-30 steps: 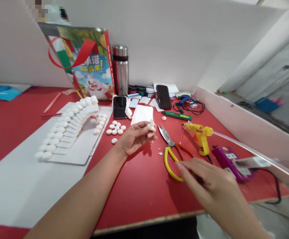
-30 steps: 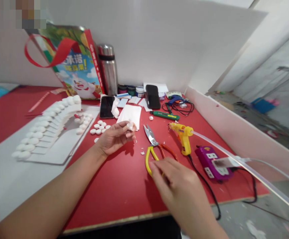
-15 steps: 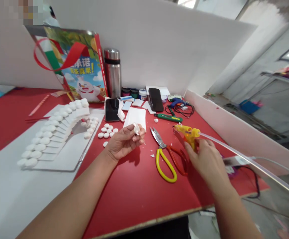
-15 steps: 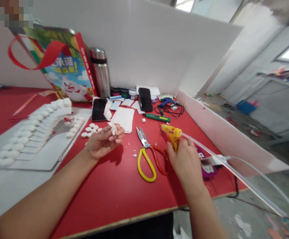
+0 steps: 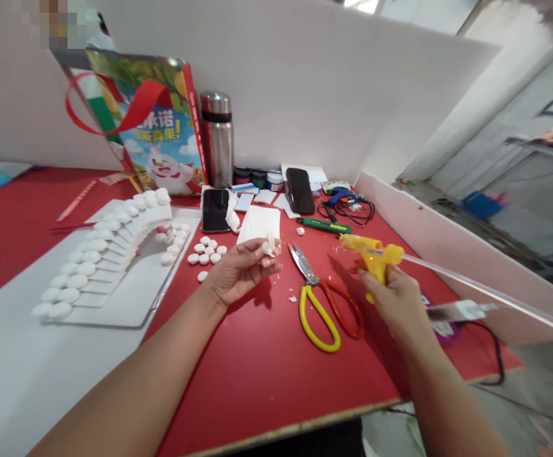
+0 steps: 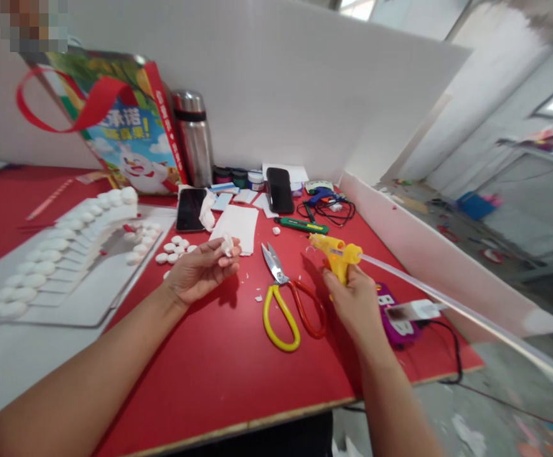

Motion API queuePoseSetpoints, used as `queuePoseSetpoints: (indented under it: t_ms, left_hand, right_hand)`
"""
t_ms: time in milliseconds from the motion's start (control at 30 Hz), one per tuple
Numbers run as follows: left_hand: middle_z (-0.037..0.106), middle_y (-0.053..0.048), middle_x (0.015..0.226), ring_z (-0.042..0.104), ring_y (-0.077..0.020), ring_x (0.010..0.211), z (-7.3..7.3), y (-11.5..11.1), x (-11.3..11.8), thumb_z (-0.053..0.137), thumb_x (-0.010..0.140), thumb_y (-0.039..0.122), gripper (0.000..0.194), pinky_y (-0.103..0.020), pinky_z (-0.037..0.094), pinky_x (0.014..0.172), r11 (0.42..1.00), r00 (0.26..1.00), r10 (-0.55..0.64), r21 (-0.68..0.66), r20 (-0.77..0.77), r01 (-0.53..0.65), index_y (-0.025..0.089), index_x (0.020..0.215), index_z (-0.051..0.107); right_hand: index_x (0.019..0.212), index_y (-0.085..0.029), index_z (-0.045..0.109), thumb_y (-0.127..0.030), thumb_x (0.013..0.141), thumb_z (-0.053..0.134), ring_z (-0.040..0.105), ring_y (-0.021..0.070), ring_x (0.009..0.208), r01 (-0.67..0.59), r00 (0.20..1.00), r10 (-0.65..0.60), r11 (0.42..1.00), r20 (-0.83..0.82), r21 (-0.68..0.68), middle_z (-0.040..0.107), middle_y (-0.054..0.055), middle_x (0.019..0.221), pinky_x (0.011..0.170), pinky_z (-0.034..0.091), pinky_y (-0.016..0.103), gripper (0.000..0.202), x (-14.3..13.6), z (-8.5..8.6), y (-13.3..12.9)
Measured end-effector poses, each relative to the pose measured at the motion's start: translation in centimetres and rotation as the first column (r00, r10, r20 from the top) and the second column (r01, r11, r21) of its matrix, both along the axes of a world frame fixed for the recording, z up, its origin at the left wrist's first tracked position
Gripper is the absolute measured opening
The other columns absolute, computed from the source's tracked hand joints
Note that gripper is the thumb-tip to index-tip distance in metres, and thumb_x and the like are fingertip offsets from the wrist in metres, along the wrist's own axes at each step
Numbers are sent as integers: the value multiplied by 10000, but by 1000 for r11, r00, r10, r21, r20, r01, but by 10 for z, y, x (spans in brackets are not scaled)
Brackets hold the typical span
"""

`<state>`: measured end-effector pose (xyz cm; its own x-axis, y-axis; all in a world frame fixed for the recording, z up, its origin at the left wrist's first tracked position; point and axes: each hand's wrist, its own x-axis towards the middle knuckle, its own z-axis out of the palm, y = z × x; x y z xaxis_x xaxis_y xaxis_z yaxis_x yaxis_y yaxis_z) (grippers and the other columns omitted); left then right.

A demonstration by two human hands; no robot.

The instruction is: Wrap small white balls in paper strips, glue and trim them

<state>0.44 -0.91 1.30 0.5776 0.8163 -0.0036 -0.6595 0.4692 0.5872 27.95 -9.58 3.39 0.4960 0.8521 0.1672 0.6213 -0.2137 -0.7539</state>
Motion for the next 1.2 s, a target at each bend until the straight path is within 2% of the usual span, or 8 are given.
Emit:
queuePoseSetpoints:
  t_ms: [100,200,333,433,567,867,1033,1200]
  left_hand:
    - [649,-44,821,582,-57,634,0,0,0,843,690,93,281,-280,628,801,1000,1000,-7,-5,-13,7,52,947,737]
    - [650,-38,802,597,-63,634,-1,1,1,833,700,86,249,-285,632,804,1000,1000,-13,-13,-15,13,69,926,730]
    - [645,-29,769,611,-74,642,-3,1,2,806,729,86,198,-292,633,809,999,999,-34,-1,-14,34,86,910,724]
    - [663,-43,791,610,-77,642,-2,1,3,803,728,86,202,-298,633,806,999,998,-45,4,-34,45,86,913,722]
    - [670,-51,785,595,-74,618,-1,0,4,799,729,87,178,-302,634,792,999,996,-50,-6,-68,50,84,887,717]
    - [676,-48,769,611,-82,624,-3,0,6,817,729,94,197,-301,636,761,998,995,-66,-2,-74,66,62,900,725]
    - [689,-44,758,626,-89,621,-2,-1,7,828,721,96,208,-310,635,762,997,994,-72,1,-84,73,65,898,722]
    - [696,-42,747,634,-89,621,-2,-1,8,831,725,101,203,-303,636,750,997,993,-77,1,-91,77,63,890,721]
  right_hand:
    - [952,-167,719,-426,765,740,648,207,780,-71,967,93,992,-238,101,725,60,878,686,496,310,320,-12,16,-15]
    - [1033,-204,758,-397,751,803,687,208,886,-161,887,206,977,-413,141,749,66,1020,754,547,293,345,-27,36,-28]
    - [947,-207,782,-436,760,821,701,201,766,-243,817,271,962,-508,121,742,54,833,666,582,277,298,-41,49,-39]
    - [851,-193,782,-498,830,751,695,191,706,-341,833,341,937,-435,81,749,66,795,626,580,259,307,-51,52,-43]
    - [824,-217,792,-474,889,685,724,219,771,-421,867,416,906,-274,46,781,67,846,703,594,277,286,-63,55,-43]
    - [815,-200,777,-482,925,621,685,216,720,-440,892,434,898,-128,-19,759,64,820,637,538,288,340,-68,51,-38]
    - [684,-192,676,-489,940,606,614,175,646,-444,894,441,895,-80,-39,675,37,691,595,484,267,398,-68,50,-37]
    - [702,-185,638,-476,949,602,588,153,628,-448,894,447,893,-44,-34,653,23,686,596,468,257,384,-70,52,-34]
